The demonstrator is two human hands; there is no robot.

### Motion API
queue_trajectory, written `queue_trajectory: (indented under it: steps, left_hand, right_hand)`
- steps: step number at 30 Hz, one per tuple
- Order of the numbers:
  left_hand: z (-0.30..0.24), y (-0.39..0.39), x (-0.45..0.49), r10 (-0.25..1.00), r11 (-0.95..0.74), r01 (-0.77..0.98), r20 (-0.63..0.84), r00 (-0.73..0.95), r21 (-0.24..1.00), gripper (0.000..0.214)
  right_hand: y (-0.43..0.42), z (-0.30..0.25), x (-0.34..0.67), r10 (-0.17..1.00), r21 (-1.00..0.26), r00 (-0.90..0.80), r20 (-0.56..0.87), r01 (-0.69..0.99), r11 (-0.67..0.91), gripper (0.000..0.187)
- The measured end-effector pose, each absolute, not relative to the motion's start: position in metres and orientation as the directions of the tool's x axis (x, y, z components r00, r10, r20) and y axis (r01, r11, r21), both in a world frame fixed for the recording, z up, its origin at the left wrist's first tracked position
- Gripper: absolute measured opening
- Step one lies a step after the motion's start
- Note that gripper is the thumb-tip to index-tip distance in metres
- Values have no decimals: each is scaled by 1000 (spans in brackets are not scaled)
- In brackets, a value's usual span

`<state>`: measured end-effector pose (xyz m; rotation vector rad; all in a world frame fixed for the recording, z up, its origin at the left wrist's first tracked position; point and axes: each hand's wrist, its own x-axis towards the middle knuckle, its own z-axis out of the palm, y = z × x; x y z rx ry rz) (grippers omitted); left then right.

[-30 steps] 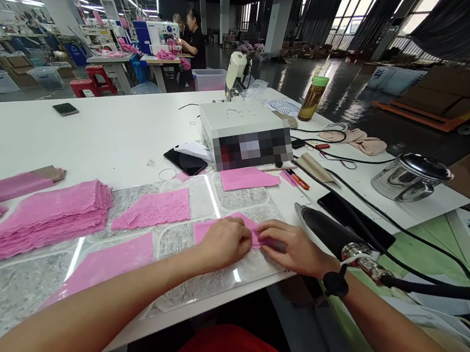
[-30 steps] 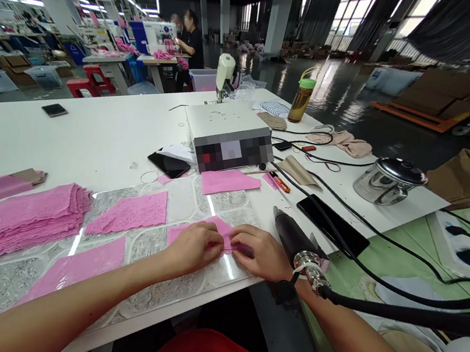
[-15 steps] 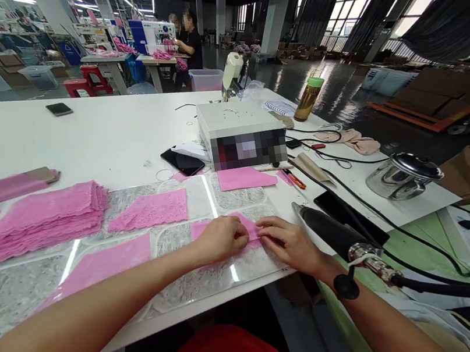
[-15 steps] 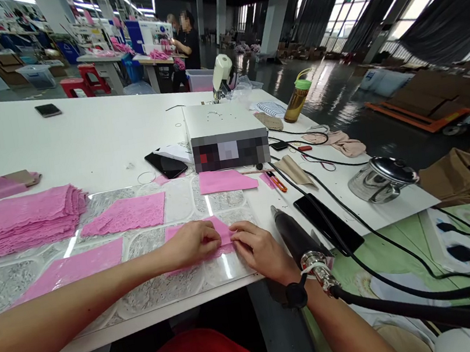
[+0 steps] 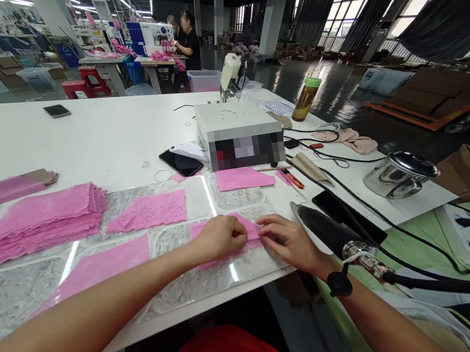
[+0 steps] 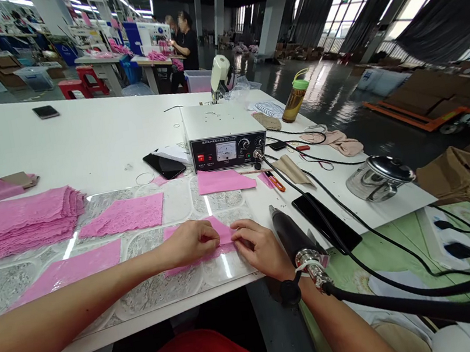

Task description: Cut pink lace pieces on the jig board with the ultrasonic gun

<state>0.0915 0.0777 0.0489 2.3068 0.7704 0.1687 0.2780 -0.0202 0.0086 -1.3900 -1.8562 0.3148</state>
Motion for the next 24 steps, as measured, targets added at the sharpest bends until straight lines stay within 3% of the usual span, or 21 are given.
queue_trajectory:
  steps: [24]
  left_hand:
    - [46, 79, 105, 545, -601, 466, -93, 833, 650, 19]
  right_hand:
    - [-15, 4, 278, 889, -637, -56, 455, 677, 369, 18]
